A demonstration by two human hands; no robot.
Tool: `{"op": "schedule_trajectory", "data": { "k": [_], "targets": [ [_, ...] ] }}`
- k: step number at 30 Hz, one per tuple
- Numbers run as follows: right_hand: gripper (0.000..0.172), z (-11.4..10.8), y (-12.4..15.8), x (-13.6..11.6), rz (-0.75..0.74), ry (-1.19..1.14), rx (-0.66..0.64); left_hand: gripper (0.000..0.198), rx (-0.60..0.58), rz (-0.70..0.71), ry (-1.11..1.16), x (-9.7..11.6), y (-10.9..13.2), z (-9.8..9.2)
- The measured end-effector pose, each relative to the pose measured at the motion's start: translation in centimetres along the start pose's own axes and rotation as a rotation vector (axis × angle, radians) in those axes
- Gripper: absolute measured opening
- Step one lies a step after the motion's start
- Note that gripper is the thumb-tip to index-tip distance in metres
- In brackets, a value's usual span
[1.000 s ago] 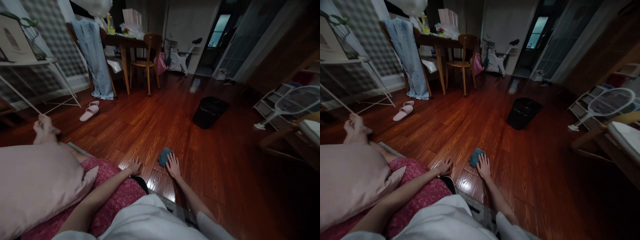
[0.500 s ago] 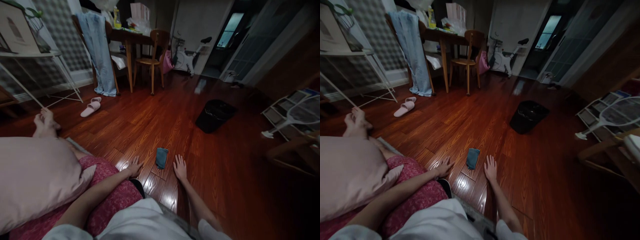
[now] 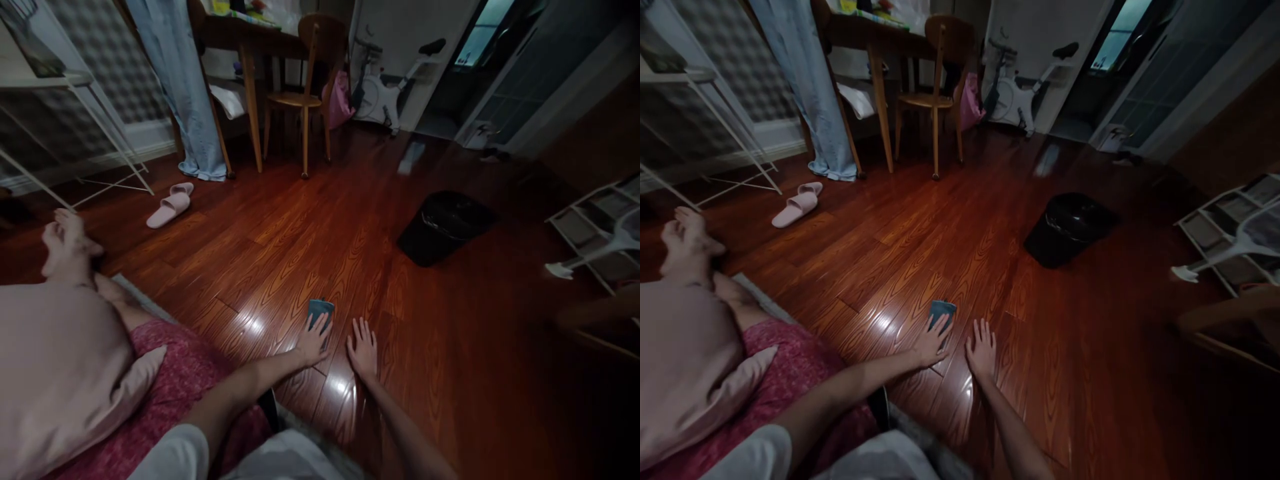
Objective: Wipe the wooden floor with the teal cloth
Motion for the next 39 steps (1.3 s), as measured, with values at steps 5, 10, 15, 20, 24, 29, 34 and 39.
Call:
{"op": "schedule_trajectory", "data": {
  "k": [5, 10, 15, 20, 24, 29, 34, 39],
  "targets": [
    [0.061, 0.2, 0.1, 0.2, 0.004, 0.010, -0.009, 0.087, -0.008, 0.073, -0.036, -3.9, 0.0, -0.7],
    [0.061, 0.2, 0.2, 0.4, -0.001, 0.015, 0.001, 0.088, 0.020, -0.103, -0.009, -11.3, 0.7, -3.2],
    [0.061, 0.2, 0.2, 0.5, -0.010, 0.013, 0.003, 0.082, 0.021, -0.529, -0.039, -21.5, 7.1, -6.5],
    [0.061, 0.6, 0.1, 0.8, -0.004, 0.026, 0.005, 0.080, 0.041, -0.897, -0.098, -27.4, 17.7, -8.8],
    [0.064, 1.0, -0.1, 0.9, -0.003, 0.041, -0.003, 0.081, 0.083, -1.090, -0.089, -27.0, 21.4, -8.8],
    [0.062, 0.8, -0.3, 0.8, 0.009, 0.045, -0.002, 0.079, 0.061, -0.940, -0.018, -21.4, 16.2, -6.8],
    [0.059, 0.2, -0.5, 0.5, 0.037, 0.043, 0.019, 0.081, -0.052, -0.389, 0.076, -9.8, 8.0, -3.0],
    [0.057, -0.1, -0.6, 0.4, 0.036, 0.045, 0.045, 0.081, -0.113, 0.155, 0.120, 1.3, 4.9, -0.3]
  ]
}}
Point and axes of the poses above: each hand's wrist, its own y-axis away from the middle knuckle, its own z-axis out of the palm, x = y × z, the point moved 10 cm from there along -y, towards the middle knuckle, and after that the axes turned 6 degrees about z, right-handed, at the moved point
